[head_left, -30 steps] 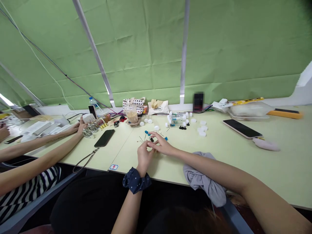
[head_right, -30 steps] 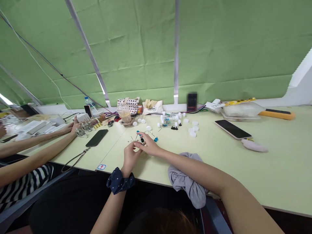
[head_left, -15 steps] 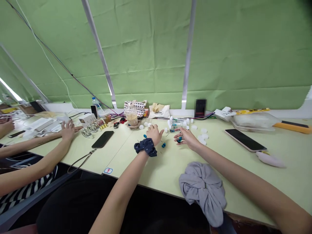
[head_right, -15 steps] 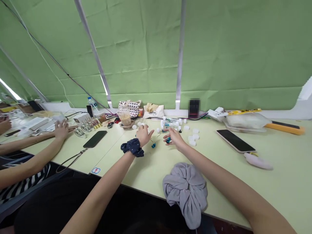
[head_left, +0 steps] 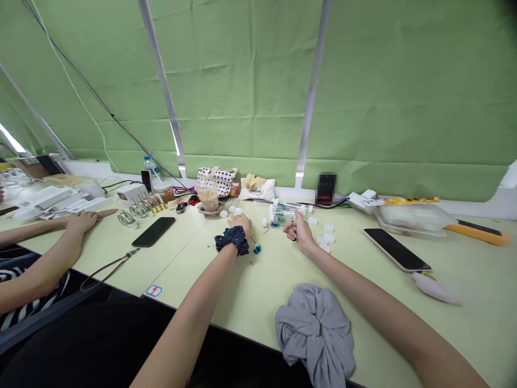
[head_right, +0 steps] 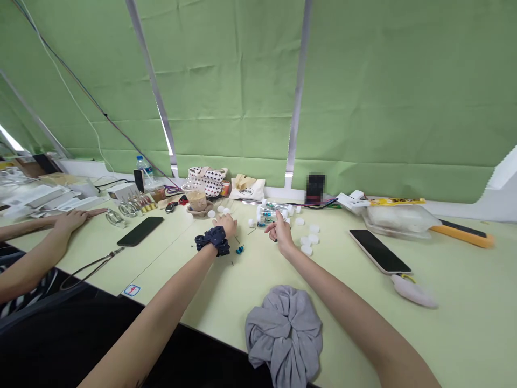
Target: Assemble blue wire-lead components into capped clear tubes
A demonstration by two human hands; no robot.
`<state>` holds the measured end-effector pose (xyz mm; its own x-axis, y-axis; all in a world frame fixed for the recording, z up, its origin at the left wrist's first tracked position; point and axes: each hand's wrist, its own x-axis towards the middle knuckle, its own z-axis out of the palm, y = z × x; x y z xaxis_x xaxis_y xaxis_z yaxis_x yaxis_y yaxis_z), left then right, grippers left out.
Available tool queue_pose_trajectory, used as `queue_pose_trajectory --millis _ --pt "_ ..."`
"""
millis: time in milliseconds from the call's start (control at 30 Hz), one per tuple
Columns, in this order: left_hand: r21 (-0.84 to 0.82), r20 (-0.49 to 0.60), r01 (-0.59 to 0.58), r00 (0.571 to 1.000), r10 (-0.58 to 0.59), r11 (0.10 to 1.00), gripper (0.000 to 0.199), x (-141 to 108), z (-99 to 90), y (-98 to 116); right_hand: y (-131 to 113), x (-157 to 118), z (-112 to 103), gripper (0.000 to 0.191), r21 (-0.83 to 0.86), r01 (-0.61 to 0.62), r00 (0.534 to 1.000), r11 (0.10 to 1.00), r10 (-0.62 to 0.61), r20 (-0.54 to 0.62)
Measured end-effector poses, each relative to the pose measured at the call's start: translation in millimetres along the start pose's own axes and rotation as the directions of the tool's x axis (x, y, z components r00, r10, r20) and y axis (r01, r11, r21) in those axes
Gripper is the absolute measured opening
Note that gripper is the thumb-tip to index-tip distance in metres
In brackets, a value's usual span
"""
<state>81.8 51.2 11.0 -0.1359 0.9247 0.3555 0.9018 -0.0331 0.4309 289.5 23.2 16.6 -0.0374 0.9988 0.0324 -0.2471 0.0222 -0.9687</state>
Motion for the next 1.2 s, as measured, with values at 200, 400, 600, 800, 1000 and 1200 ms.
queue_pose_trajectory --millis 200,400,600,800,1000,1200 --pt "-0.148 0.080 -0.148 0.984 0.161 0.978 0.034 -37.3 -29.2 -13.4 -17.7 11.6 8.1 0.025 0.392 0.003 0.999 0.920 0.016 -0.044" --pt "-0.447 0.104 -0.287 0.924 0.368 0.847 0.034 -103.1 -53.5 -24.6 -41.4 -1.5 38.4 0.009 0.569 -0.031 0.997 0.822 -0.014 0.074" --pt "-0.636 0.111 -0.191 0.936 0.334 0.748 0.037 -144.6 -68.8 -25.5 -40.3 -40.7 61.5 0.009 0.345 0.070 0.985 0.936 -0.119 0.121" --pt "-0.714 0.080 -0.147 0.954 0.288 0.685 0.036 -166.8 -76.1 -24.7 -27.6 -60.9 68.6 0.012 0.213 -0.007 0.965 0.977 -0.049 0.257" --pt "-0.744 0.090 -0.046 0.982 0.168 0.667 0.038 -182.4 -70.7 -31.8 -3.7 -75.6 85.9 0.008 0.282 -0.176 0.911 0.943 0.048 0.409" --pt "-0.733 0.113 -0.003 0.986 0.126 0.680 0.042 -183.1 -66.0 -36.5 8.5 -73.8 88.2 0.018 0.295 -0.139 0.942 0.945 0.034 0.335"
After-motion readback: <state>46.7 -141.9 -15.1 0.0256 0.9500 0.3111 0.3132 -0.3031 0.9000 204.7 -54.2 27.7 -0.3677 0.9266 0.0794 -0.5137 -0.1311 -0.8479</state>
